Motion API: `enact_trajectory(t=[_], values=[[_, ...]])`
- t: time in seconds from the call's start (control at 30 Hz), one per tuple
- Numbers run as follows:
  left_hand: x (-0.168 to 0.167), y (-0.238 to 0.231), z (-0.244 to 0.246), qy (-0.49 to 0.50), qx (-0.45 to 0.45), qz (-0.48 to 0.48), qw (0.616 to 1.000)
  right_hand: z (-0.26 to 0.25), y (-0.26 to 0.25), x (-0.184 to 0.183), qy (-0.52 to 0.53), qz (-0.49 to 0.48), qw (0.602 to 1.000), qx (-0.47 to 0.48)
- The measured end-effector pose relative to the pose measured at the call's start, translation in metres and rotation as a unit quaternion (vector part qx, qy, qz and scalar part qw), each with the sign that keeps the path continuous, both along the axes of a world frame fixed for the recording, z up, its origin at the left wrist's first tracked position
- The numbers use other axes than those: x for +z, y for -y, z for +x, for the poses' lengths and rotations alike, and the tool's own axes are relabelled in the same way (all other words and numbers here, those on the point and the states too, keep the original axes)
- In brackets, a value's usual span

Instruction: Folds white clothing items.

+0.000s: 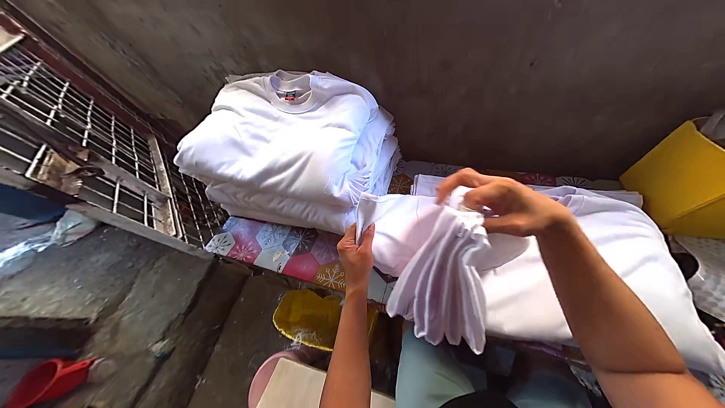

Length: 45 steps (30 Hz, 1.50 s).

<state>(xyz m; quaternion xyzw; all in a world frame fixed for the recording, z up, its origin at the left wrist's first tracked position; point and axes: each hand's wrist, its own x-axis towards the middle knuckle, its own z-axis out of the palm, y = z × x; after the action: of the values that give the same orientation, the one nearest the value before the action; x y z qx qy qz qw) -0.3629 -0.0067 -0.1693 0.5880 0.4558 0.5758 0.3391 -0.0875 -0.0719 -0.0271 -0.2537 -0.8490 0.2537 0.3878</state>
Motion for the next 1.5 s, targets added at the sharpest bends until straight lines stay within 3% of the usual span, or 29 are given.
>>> enact_trajectory(t=[0.1, 0.2, 0.27, 0.3, 0.37, 0.43, 0.5, 0.63, 0.77, 0.83, 0.9, 1.0, 1.1, 1.27, 1.33, 1.43, 1.47, 1.5], values=[[0.023, 0.017, 0.01, 0.015, -0.019, 0.041, 0.999, -0.028, -0.033, -0.01, 0.017, -0.047, 0.998, 0.027], [0.038, 0.04, 0.023, -0.097, -0.001, 0.182, 0.979, -0.04, -0.048, -0.024, 0.007, -0.078, 0.996, 0.045], [0.042, 0.056, 0.022, -0.179, 0.005, 0.266, 0.947, -0.031, -0.034, -0.027, 0.011, -0.045, 0.998, 0.034], [0.045, 0.067, 0.016, -0.207, -0.034, 0.275, 0.938, -0.021, -0.02, -0.026, 0.021, -0.026, 0.999, 0.027], [0.051, 0.088, -0.001, -0.229, -0.204, 0.233, 0.923, 0.006, 0.014, -0.025, 0.009, -0.017, 1.0, 0.022], [0.048, 0.09, -0.016, -0.193, -0.397, 0.157, 0.883, 0.031, 0.05, -0.026, -0.022, -0.018, 0.999, 0.014], [0.035, 0.078, -0.019, -0.129, -0.476, 0.101, 0.864, 0.047, 0.075, -0.027, -0.052, -0.031, 0.998, 0.017], [0.015, 0.062, 0.004, -0.196, -0.349, 0.049, 0.915, 0.048, 0.089, -0.036, -0.075, -0.061, 0.995, 0.041], [0.031, 0.071, 0.042, -0.19, -0.36, -0.068, 0.911, 0.039, 0.086, -0.04, -0.075, -0.064, 0.994, 0.043], [0.039, 0.075, 0.053, -0.206, -0.346, -0.068, 0.913, 0.032, 0.081, -0.039, -0.075, -0.064, 0.994, 0.046], [0.035, 0.076, 0.055, -0.118, -0.271, 0.004, 0.955, 0.025, 0.076, -0.038, -0.092, -0.068, 0.992, 0.051], [0.029, 0.06, 0.033, 0.131, -0.113, 0.033, 0.984, 0.025, 0.079, -0.035, -0.141, -0.074, 0.987, 0.037], [0.035, 0.047, 0.012, 0.183, -0.024, 0.017, 0.983, 0.02, 0.072, -0.024, -0.142, -0.096, 0.985, 0.019], [0.047, 0.054, 0.012, 0.072, -0.094, 0.101, 0.988, -0.036, 0.012, -0.022, -0.108, -0.056, 0.992, 0.018], [0.055, 0.07, 0.023, 0.072, -0.114, 0.156, 0.978, -0.049, -0.007, -0.022, -0.038, -0.108, 0.993, 0.031], [0.053, 0.082, 0.015, 0.069, -0.26, 0.202, 0.942, -0.025, 0.008, -0.021, 0.052, -0.103, 0.989, 0.09], [0.049, 0.079, 0.009, 0.051, -0.263, 0.187, 0.945, -0.007, 0.024, -0.016, 0.062, -0.079, 0.99, 0.104], [0.041, 0.072, 0.003, 0.005, -0.211, 0.151, 0.966, 0.015, 0.042, -0.011, 0.054, -0.062, 0.991, 0.105]])
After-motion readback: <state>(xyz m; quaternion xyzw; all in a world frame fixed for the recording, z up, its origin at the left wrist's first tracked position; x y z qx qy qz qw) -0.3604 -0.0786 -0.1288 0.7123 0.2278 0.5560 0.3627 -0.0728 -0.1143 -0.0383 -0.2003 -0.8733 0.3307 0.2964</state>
